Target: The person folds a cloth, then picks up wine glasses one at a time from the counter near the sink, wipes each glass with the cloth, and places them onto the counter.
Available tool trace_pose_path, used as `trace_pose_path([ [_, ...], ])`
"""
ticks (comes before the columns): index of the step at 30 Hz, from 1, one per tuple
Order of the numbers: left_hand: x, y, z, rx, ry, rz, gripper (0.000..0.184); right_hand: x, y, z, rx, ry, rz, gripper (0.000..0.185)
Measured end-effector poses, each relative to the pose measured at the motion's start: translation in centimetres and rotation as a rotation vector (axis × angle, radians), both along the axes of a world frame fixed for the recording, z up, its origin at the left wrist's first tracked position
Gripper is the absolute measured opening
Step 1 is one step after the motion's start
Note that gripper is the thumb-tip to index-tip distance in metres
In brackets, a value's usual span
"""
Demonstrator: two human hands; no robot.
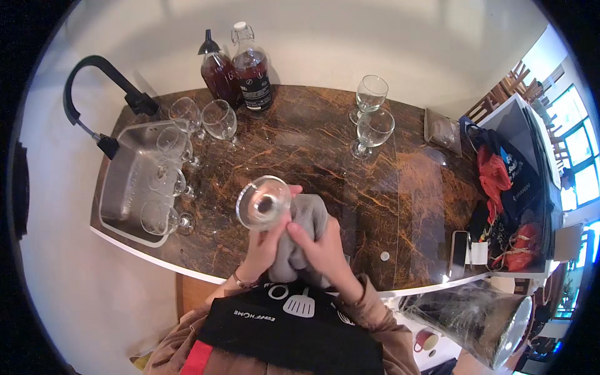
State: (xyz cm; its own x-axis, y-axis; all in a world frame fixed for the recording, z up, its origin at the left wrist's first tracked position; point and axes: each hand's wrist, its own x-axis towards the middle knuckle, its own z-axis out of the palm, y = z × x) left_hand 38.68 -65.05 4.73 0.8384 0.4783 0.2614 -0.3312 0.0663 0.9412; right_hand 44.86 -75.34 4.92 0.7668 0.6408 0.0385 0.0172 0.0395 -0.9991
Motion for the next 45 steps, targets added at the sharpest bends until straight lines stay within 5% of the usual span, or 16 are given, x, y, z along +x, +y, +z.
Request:
trace_pose_path([
  [8, 1.6, 2.8, 2.2, -0.026, 0.029, -0.316, 0.017, 2.1, 0.5, -0.8, 0.21, 0.127, 0.201, 0.048],
  [10, 2.1, 3.5, 1.9, -0.072, 0.089, -0.35, 0.018, 3.0, 0.5, -2.3, 0.078, 0.541, 0.386, 0.067],
  [13, 2.4, 4.4, 0.3, -0.112, 0.095, -0.392, 0.018, 2.3, 0.8, -2.6, 0.092, 0.735, 0.299, 0.06],
  [17, 3.0, 4.1, -0.2, -0.141, -0.114, -0.043, 0.026, -0.5, 0.9, -2.3, 0.177, 0.896, 0.032, 0.056],
  [20, 3.8, 2.6, 0.4, -0.511, -0.328, 0.291, 0.024, -3.2, 0.6, -4.2, 0.277, 0.475, -0.251, 0.073],
  [25, 1.9, 0.3, -0.9, -0.248, -0.339, 0.417, 0.026, -0.6, -0.7, -2.5, 0.269, 0.564, -0.301, 0.076],
  [27, 0.7, 1.5, -1.1, 0.353, -0.265, 0.329, 0.033, 1.2, -2.3, -2.4, 0.307, 0.514, -0.212, 0.079],
  [29, -0.4, 3.7, -2.3, 0.409, -0.278, 0.061, 0.047, 3.3, -3.6, -2.4, 0.345, 0.457, -0.121, 0.081],
  [32, -1.7, 6.9, -1.3, 0.057, 0.181, -0.529, 0.043, 4.8, -3.9, 1.8, 0.248, 0.291, 0.001, 0.078],
  [33, -1.3, 7.9, -1.8, -0.27, 0.226, -0.648, 0.039, 5.1, -3.8, 3.7, 0.194, 0.245, 0.053, 0.075],
  [35, -0.8, 7.9, -0.4, -0.472, 0.373, -0.941, 0.039, 6.3, -3.1, 4.9, 0.178, 0.095, 0.162, 0.062],
  [38, -1.2, 4.7, 0.2, 0.12, 0.37, -1.197, 0.036, 6.4, -1.4, 5.6, 0.071, -0.365, 0.355, 0.041],
  [39, -1.3, 3.8, 0.1, 0.122, 0.367, -1.198, 0.036, 6.0, -1.1, 5.4, 0.07, -0.368, 0.354, 0.041],
  [42, -2.1, 1.2, -0.1, 0.109, 0.53, -0.752, 0.023, 3.6, -0.3, 3.5, 0.196, 0.218, -0.222, 0.032],
  [45, -2.3, -1.2, -3.0, 0.071, 0.518, -0.45, 0.023, 3.2, -0.1, -1.7, 0.293, 0.405, -0.366, 0.035],
])
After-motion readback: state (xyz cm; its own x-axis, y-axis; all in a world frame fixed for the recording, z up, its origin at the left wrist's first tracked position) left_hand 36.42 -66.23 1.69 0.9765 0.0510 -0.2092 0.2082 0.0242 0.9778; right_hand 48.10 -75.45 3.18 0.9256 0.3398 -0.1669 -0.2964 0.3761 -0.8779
